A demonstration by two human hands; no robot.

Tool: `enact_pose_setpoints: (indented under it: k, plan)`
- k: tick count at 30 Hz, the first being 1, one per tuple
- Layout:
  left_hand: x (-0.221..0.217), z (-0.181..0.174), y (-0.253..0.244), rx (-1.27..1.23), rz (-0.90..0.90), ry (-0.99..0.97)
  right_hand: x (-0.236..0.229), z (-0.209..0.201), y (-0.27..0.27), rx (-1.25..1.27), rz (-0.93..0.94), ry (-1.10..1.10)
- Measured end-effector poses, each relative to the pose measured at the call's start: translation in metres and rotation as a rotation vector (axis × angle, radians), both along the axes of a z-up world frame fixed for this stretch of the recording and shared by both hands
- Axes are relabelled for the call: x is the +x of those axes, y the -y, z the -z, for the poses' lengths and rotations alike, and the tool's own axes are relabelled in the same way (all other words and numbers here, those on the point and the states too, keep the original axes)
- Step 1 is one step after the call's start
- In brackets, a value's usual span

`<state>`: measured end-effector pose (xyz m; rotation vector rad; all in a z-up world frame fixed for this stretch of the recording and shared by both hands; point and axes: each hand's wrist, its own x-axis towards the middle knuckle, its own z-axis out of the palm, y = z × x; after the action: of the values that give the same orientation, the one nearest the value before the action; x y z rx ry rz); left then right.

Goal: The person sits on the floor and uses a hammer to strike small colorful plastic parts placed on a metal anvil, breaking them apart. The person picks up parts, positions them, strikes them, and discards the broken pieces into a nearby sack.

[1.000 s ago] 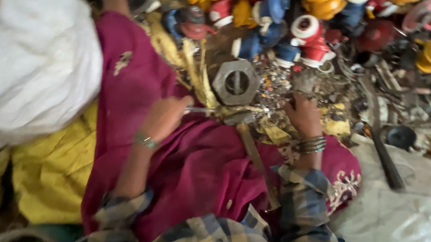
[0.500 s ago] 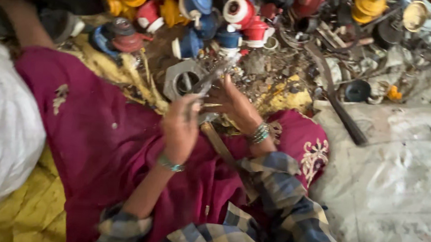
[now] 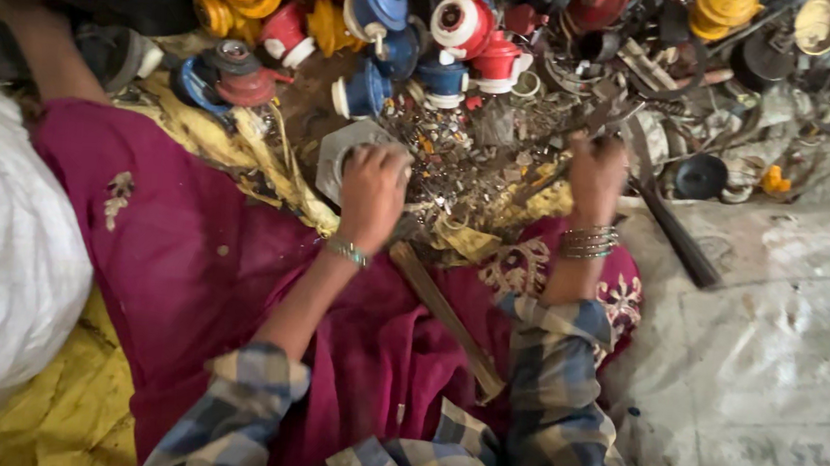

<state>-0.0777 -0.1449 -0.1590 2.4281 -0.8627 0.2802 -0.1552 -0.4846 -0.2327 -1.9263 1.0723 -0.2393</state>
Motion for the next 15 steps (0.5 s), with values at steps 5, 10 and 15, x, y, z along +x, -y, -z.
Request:
enact_pose_setpoints:
  k: [5,10,15]
  plan:
    - [0.059,0.038,0.016,0.156,0.029,-0.018,-0.004,-0.003,0.001,-0.773,0.190,0.302]
    - [0.091,0.091,0.067,0.408,0.042,-0.188,0.010,-0.035,-0.036,-0.412,-0.011,0.352]
    - [0.109,0.136,0.081,0.338,0.006,-0.248,0.017,-0.062,-0.052,-0.156,-0.124,0.217]
